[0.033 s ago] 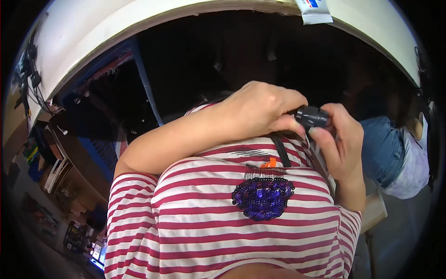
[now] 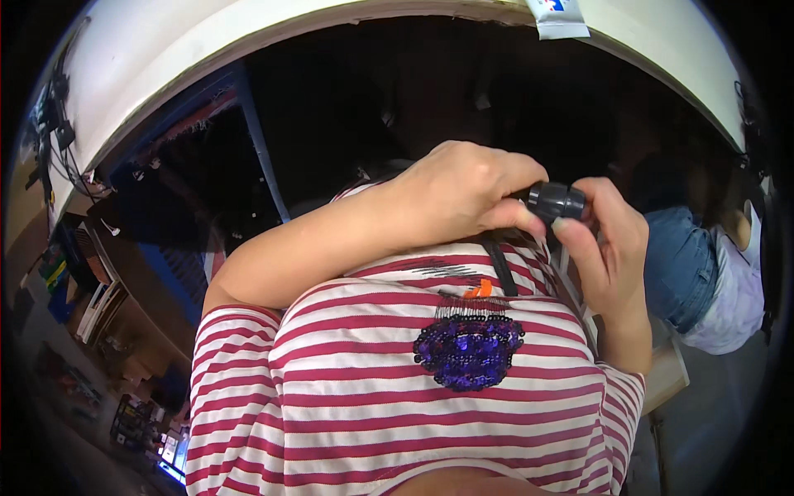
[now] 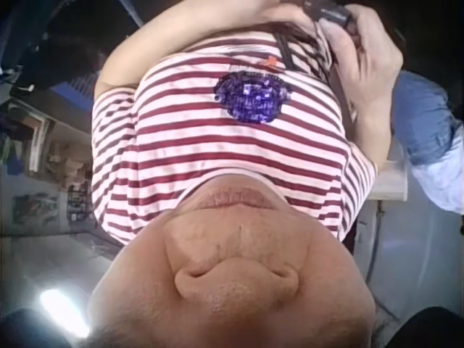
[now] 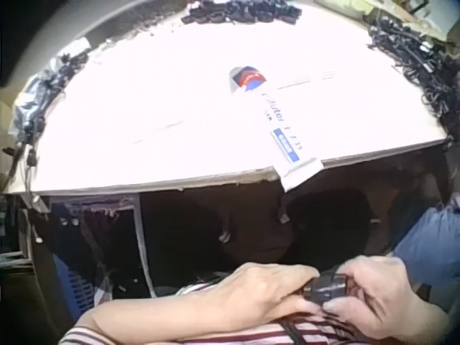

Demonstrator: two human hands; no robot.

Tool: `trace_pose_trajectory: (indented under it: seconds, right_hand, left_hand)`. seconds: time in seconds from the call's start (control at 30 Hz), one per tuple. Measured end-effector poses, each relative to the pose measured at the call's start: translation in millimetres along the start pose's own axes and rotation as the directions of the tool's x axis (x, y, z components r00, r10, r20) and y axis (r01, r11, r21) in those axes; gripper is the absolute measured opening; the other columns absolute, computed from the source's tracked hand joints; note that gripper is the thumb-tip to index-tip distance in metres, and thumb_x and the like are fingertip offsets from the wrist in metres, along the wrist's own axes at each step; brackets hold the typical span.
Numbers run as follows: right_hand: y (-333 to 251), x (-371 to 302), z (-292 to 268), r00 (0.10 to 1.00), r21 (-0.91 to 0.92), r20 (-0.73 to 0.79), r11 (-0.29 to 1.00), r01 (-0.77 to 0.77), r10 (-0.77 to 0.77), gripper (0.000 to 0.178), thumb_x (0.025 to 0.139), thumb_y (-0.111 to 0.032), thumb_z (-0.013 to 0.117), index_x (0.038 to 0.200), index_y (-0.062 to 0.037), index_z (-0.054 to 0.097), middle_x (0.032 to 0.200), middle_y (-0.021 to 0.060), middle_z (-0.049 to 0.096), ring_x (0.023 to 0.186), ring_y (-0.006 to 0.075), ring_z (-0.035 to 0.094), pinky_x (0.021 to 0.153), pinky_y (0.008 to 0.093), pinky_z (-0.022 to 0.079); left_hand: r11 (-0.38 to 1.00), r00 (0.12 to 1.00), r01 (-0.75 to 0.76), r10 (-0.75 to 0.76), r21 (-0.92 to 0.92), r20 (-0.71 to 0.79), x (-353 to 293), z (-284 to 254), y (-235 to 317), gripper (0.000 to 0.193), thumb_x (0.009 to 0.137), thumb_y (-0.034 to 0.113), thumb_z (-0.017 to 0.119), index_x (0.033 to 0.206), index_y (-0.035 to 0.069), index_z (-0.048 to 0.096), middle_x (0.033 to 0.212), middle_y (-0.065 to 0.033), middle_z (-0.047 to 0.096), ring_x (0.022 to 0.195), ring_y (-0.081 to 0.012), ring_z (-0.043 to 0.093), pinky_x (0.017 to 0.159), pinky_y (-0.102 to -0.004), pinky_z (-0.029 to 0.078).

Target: The person assembles small electronic devices by hand. They pick up a black cylindrical component, apply glue from a tube to the interior, insert a small white part, and then screw on a black cap. This process is repeated for multiple units on a cluttered workbench.

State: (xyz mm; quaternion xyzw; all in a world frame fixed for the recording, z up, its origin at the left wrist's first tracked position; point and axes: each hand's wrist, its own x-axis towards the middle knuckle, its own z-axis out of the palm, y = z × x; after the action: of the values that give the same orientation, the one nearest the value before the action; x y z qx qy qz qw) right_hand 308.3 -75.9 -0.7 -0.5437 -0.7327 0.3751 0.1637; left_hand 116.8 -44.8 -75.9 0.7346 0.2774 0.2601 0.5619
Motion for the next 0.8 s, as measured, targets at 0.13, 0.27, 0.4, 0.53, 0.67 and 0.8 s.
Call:
trace_pose_trajectory:
  seconds: [0.13, 0.27, 0.4, 0.53, 0.67, 0.8]
  right_hand:
    - [-11, -6, 14, 0.992, 0.352, -0.106, 0.936, -0.033, 0.075, 0.034, 0.082, -0.024, 0.062, 0.1, 0.0041, 0.052, 0.081, 0.0107, 0.058, 0.07, 0.0152, 0.059, 0.063, 0.0239, 0.046]
    - [-14, 2, 49, 0.993, 0.239, -0.079, 0.966, 0.104, -0.088, 0.037, 0.081, -0.022, 0.062, 0.11, -0.0015, 0.051, 0.098, 0.0133, 0.058, 0.085, 0.0217, 0.059, 0.077, 0.0306, 0.046]
    - [-22, 14, 65, 0.985, 0.4, 0.156, 0.917, 0.003, -0.071, 0.018, 0.086, -0.016, 0.053, 0.096, -0.0007, 0.054, 0.08, 0.009, 0.057, 0.076, 0.016, 0.056, 0.071, 0.0281, 0.045]
    - [-52, 6, 25, 0.994, 0.751, 0.069, 0.651, -0.107, 0.085, 0.021, 0.091, -0.018, 0.046, 0.078, -0.0019, 0.052, 0.069, 0.0046, 0.053, 0.056, 0.0072, 0.045, 0.048, 0.0187, 0.034]
    - [-83, 2, -44, 0.984, 0.775, -0.163, 0.608, 0.171, -0.07, 0.033, 0.091, -0.032, 0.04, 0.074, -0.0042, 0.048, 0.066, 0.007, 0.05, 0.042, 0.0063, 0.034, 0.035, 0.0187, 0.025]
    - [-123, -29, -141, 0.971, 0.845, -0.227, 0.479, 0.236, -0.078, 0.023, 0.092, -0.021, 0.039, 0.077, -0.0073, 0.05, 0.062, 0.0013, 0.048, 0.039, 0.0104, 0.036, 0.037, 0.0238, 0.031]
  left_hand:
    - [0.989, 0.989, -0.027, 0.006, -0.146, -0.145, -6, -8, 18, 0.034, 0.069, 0.022, 0.074, 0.092, 0.001, 0.06, 0.079, -0.0066, 0.062, 0.072, -0.0158, 0.061, 0.064, -0.0244, 0.049]
    - [0.685, 0.935, -0.227, -0.046, -0.692, -0.353, -12, -24, 49, 0.035, 0.082, 0.025, 0.063, 0.105, 0.001, 0.055, 0.07, 0.0017, 0.052, 0.06, -0.0051, 0.047, 0.057, -0.0206, 0.039]
    - [0.524, 0.85, -0.469, 0.051, -0.711, -0.524, -7, -54, 69, 0.068, 0.078, 0.056, 0.055, 0.117, 0.001, 0.046, 0.065, 0.003, 0.043, 0.056, -0.0058, 0.037, 0.053, -0.0203, 0.03]
    - [0.695, 0.741, -0.573, 0.212, -0.435, -0.637, -4, -69, 86, 0.087, 0.078, 0.061, 0.05, 0.137, 0.003, 0.023, 0.117, -0.0112, 0.047, 0.098, -0.0157, 0.05, 0.082, -0.0245, 0.042]
    - [0.785, 0.786, -0.409, 0.045, -0.465, -0.617, -24, -71, 69, 0.056, 0.092, 0.038, 0.047, 0.133, 0.004, 0.032, 0.12, -0.0106, 0.05, 0.105, -0.0149, 0.051, 0.09, -0.0261, 0.039]
    - [0.896, 0.881, -0.113, -0.11, -0.43, -0.46, -32, -57, 43, 0.038, 0.092, 0.019, 0.048, 0.127, 0.004, 0.044, 0.113, -0.0065, 0.055, 0.101, -0.0127, 0.052, 0.088, -0.0244, 0.038]
